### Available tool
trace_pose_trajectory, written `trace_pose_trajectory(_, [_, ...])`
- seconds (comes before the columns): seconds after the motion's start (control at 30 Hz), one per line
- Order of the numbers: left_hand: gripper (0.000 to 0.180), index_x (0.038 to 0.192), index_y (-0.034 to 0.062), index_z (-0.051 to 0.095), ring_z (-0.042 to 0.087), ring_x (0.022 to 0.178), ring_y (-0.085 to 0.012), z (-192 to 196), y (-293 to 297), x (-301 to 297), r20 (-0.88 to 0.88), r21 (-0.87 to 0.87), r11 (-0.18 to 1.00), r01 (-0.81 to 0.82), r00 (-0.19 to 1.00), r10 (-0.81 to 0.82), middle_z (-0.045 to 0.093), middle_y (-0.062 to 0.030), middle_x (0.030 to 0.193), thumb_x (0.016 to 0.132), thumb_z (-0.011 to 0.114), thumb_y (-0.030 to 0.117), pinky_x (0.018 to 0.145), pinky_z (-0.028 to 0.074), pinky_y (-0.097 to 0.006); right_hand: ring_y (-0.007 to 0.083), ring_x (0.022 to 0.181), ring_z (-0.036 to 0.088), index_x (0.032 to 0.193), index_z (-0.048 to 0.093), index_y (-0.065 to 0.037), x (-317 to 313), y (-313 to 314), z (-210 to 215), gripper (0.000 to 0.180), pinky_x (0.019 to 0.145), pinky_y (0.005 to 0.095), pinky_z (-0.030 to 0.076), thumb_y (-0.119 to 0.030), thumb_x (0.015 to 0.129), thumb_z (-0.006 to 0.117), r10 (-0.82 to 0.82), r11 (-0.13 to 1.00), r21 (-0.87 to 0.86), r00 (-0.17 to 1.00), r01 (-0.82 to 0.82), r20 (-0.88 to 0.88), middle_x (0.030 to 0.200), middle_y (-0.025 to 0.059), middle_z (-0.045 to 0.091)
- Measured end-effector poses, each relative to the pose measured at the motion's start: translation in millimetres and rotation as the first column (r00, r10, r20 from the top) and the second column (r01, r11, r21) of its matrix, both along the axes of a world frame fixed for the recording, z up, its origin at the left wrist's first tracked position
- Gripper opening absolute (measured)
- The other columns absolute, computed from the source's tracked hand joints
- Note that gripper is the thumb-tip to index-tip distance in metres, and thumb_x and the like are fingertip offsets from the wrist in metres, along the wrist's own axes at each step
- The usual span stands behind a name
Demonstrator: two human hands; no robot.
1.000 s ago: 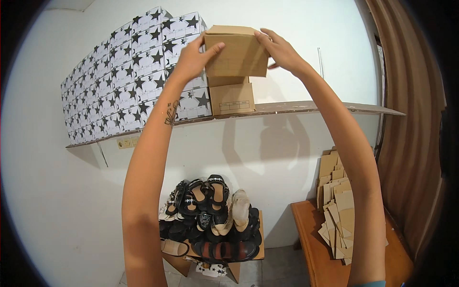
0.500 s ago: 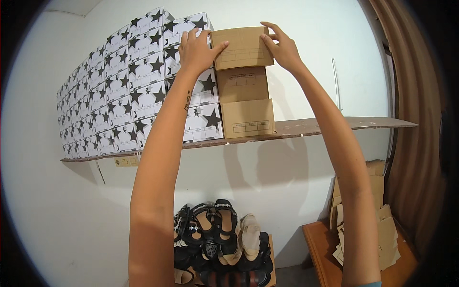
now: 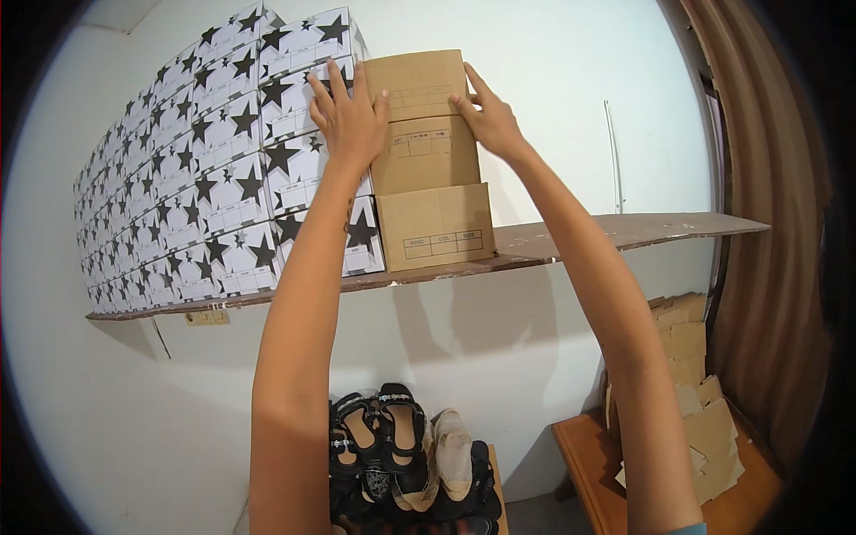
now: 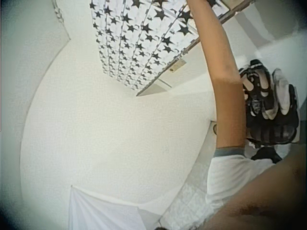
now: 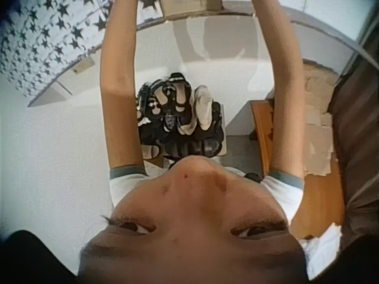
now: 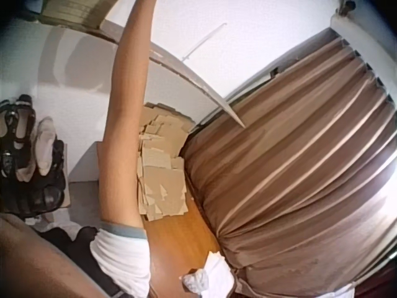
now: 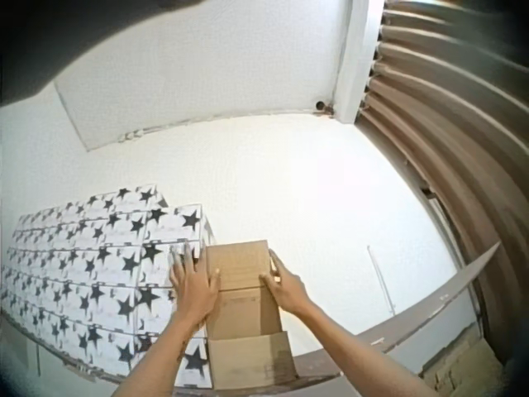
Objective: The person assembles flat cardboard shoe boxes by hand, then places the assembled boxes onto a shelf.
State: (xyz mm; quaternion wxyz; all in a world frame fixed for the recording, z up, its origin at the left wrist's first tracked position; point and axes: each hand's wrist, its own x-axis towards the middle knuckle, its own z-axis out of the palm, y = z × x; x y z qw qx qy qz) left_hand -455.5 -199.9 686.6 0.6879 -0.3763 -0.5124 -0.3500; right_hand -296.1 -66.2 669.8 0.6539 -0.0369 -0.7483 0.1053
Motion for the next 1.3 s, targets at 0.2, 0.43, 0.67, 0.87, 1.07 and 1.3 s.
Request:
trace_pose_trajectory(0.2, [0.057, 0.140, -0.0027, 0.031, 0.012, 0.138, -0.0418, -73, 12, 38, -0.065, -0.087, 0.992, 0.097, 0.993, -0.103, 0.022, -0.0215, 0.149, 0.095, 0.039, 0.031, 0.107, 0.015, -0.050, 0.0399, 0.117, 0.048, 0.143, 0.014, 0.001, -18, -15, -69, 0.068, 0.096, 0.0434, 0.040, -0.038, 0.095, 0.039, 0.039, 0.999, 0.014, 0.996, -0.038, -0.085, 0.129, 0.0285, 0.046])
trace_pose_trajectory(0.43, [0.058, 0.140, -0.0023, 0.032, 0.018, 0.139, -0.0355, -99, 14, 47, -0.092, -0.119, 0.992, 0.032, 0.995, -0.043, 0.028, -0.0174, 0.148, 0.095, 0.038, 0.034, 0.107, 0.020, -0.043, 0.0414, 0.111, 0.046, 0.142, 0.015, 0.002, -19, -25, -89, 0.072, 0.091, 0.0465, 0.041, -0.038, 0.091, 0.046, -0.025, 0.988, 0.145, 0.986, 0.050, -0.167, 0.126, 0.0279, 0.040])
trace_pose_trajectory(0.67, [0.057, 0.141, 0.0008, 0.031, 0.022, 0.137, -0.0368, -105, 10, 50, -0.120, -0.141, 0.990, 0.019, 0.992, -0.037, 0.029, -0.0172, 0.147, 0.096, 0.036, 0.036, 0.109, 0.022, -0.045, 0.0449, 0.109, 0.045, 0.144, 0.009, 0.001, -5, -25, -95, 0.082, 0.090, 0.0476, 0.042, -0.043, 0.088, 0.050, -0.070, 0.993, 0.093, 0.997, 0.072, -0.024, 0.124, 0.0304, 0.038])
trace_pose_trajectory(0.87, [0.057, 0.141, 0.0040, 0.033, 0.023, 0.137, -0.0368, -131, -10, 33, -0.106, -0.247, 0.966, -0.075, 0.993, 0.050, 0.030, -0.0165, 0.147, 0.094, 0.044, 0.033, 0.110, 0.023, -0.046, 0.0429, 0.121, 0.037, 0.142, 0.011, 0.005, 61, -47, -131, 0.078, 0.103, 0.0475, 0.031, -0.049, 0.093, 0.039, -0.106, 0.993, -0.009, 0.927, 0.117, 0.359, 0.130, 0.0338, 0.034])
trace_pose_trajectory(1.07, [0.050, 0.136, -0.0009, 0.038, 0.022, 0.137, -0.0371, -227, -47, 116, 0.155, -0.384, 0.898, 0.215, 0.974, -0.167, 0.032, -0.0177, 0.146, 0.096, 0.041, 0.028, 0.111, 0.019, -0.044, 0.0358, 0.108, 0.049, 0.131, 0.040, -0.004, 178, -23, -207, 0.051, 0.093, 0.0474, 0.037, -0.035, 0.091, 0.048, -0.217, 0.952, 0.284, 0.903, 0.113, 0.369, 0.119, 0.0199, 0.049])
trace_pose_trajectory(1.3, [0.031, 0.116, -0.0006, 0.054, 0.045, 0.122, -0.0336, -387, -21, 193, 0.593, -0.304, 0.601, 0.739, 0.640, -0.488, 0.053, -0.0171, 0.124, 0.087, 0.051, 0.009, 0.103, 0.031, -0.042, 0.0348, 0.105, 0.051, 0.119, 0.049, -0.004, 336, -7, -348, 0.036, 0.092, 0.0416, 0.040, -0.016, 0.086, 0.054, -0.213, 0.957, -0.046, 0.805, 0.285, 0.554, 0.112, 0.0188, 0.053])
